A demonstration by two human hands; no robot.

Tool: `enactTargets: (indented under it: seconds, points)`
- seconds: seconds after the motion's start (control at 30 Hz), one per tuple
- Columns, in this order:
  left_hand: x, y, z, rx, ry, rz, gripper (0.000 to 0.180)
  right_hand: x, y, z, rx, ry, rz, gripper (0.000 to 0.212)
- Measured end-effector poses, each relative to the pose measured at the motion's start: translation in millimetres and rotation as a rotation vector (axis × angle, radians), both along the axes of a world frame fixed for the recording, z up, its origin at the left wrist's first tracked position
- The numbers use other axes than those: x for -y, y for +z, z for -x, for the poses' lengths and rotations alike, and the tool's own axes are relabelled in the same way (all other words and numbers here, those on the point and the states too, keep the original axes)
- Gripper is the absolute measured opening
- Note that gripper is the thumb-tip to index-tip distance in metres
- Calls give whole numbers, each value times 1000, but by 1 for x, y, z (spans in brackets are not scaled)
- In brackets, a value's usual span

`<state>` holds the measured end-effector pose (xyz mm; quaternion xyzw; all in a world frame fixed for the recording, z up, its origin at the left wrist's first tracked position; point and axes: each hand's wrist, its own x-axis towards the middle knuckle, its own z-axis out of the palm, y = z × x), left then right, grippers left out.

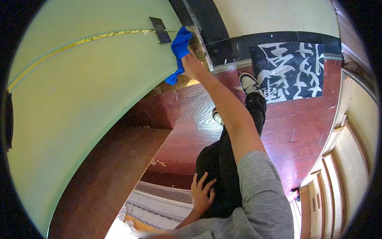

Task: Clean various surfaces in the room using a blue cloth.

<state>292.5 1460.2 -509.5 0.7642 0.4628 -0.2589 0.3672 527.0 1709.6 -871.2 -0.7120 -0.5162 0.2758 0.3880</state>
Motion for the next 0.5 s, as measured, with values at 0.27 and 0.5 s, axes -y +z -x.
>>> enactTargets:
  seconds: [0.27,0.5]
  points:
    - [-19,-8,0,-16,-27,-17,35,25,-56,6,549,41,343,32]
    - [-25,10,0,25,-166,23,33,157,36,41,14,428,954,31]
